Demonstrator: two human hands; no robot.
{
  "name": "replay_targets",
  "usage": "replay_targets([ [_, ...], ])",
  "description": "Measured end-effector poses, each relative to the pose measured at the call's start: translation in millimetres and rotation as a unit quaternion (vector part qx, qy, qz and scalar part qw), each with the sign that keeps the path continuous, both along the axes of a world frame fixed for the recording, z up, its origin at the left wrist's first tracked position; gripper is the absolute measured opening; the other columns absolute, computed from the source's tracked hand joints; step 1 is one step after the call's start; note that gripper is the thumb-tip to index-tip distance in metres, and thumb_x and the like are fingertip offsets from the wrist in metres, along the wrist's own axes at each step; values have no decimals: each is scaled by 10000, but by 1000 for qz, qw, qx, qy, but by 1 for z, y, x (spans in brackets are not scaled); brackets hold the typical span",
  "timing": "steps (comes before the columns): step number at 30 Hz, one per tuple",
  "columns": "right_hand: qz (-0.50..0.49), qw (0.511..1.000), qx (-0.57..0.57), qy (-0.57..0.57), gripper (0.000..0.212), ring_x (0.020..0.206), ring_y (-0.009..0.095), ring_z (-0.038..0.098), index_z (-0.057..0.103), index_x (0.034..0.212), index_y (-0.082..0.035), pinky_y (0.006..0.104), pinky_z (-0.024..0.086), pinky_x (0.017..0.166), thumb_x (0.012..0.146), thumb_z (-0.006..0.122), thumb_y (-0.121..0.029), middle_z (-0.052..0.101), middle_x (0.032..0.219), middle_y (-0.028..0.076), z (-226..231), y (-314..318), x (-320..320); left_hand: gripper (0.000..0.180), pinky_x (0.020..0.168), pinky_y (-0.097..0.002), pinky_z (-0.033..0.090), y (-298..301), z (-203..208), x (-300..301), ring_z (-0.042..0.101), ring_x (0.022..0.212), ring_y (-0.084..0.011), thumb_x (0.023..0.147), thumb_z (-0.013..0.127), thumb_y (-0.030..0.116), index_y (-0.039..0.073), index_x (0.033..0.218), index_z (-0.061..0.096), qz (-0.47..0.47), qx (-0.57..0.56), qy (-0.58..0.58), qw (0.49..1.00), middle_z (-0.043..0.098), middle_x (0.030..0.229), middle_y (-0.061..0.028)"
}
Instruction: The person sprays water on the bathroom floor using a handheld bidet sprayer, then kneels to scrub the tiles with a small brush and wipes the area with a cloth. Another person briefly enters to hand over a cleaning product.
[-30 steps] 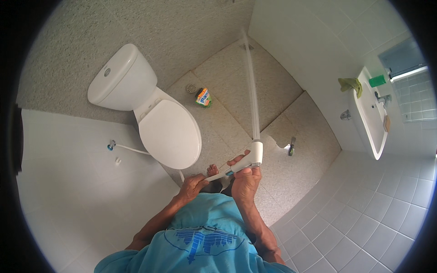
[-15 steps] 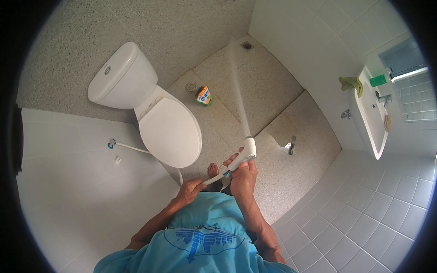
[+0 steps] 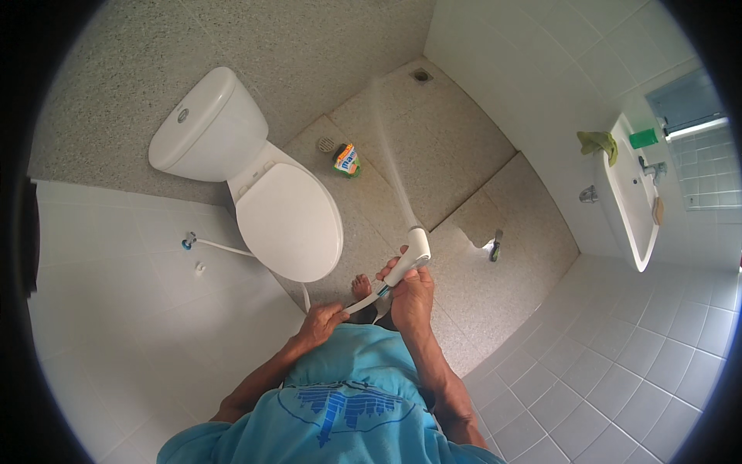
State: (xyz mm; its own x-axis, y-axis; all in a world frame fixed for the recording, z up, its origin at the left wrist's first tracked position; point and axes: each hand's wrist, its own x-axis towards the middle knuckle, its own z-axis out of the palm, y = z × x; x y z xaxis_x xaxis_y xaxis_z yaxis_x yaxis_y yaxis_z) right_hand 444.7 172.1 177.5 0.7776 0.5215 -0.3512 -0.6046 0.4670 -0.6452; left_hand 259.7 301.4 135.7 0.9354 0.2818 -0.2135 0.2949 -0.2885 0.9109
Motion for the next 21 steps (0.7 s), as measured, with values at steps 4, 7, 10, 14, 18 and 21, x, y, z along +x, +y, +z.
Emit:
replay_targets([
  [4, 30, 999, -24, 16, 524, 879, 229, 671, 482, 1329, -10, 401, 581, 794, 971, 634, -363, 649, 1002, 98, -5, -1, 1, 264, 593, -456, 427, -2, -4, -8, 576, 639, -384, 968, 637, 210, -15, 846, 572, -14, 17, 4, 1000, 554, 715, -188],
  [7, 46, 998, -33, 28, 548, 863, 234, 686, 487, 1326, -24, 392, 594, 761, 955, 650, -393, 659, 987, 88, -10, -1, 2, 265, 603, -464, 437, -4, -7, -12, 589, 663, -397, 962, 648, 216, -13, 853, 574, -18, 13, 14, 1000, 560, 729, -189],
  [10, 62, 997, -34, 33, 572, 846, 237, 688, 490, 1327, -26, 388, 597, 759, 942, 664, -411, 662, 976, 84, -13, 0, 4, 269, 607, -465, 439, -6, -7, -14, 590, 668, -398, 963, 648, 220, -12, 853, 568, -10, 8, 13, 1000, 561, 729, -188],
  [14, 55, 997, -36, 49, 593, 841, 238, 688, 492, 1330, -38, 388, 597, 752, 924, 685, -424, 661, 972, 77, -13, 0, 8, 263, 597, -466, 439, -6, -6, -11, 583, 652, -406, 969, 642, 223, -9, 869, 566, -7, 13, 2, 1000, 563, 727, -188],
  [18, 55, 998, -9, 39, 506, 866, 232, 666, 496, 1324, -11, 414, 575, 793, 975, 619, -356, 654, 990, 101, -13, -1, 10, 256, 593, -455, 435, -5, -3, -6, 573, 633, -383, 974, 636, 216, -6, 866, 568, -11, 9, 7, 1000, 555, 715, -180],
  [21, 49, 997, -18, 49, 541, 857, 231, 673, 497, 1324, -30, 420, 585, 773, 948, 645, -389, 657, 980, 89, -15, -2, 11, 272, 587, -437, 415, -5, -1, -2, 541, 596, -338, 981, 628, 214, -10, 838, 566, -2, -7, 0, 1000, 527, 682, -166],
])
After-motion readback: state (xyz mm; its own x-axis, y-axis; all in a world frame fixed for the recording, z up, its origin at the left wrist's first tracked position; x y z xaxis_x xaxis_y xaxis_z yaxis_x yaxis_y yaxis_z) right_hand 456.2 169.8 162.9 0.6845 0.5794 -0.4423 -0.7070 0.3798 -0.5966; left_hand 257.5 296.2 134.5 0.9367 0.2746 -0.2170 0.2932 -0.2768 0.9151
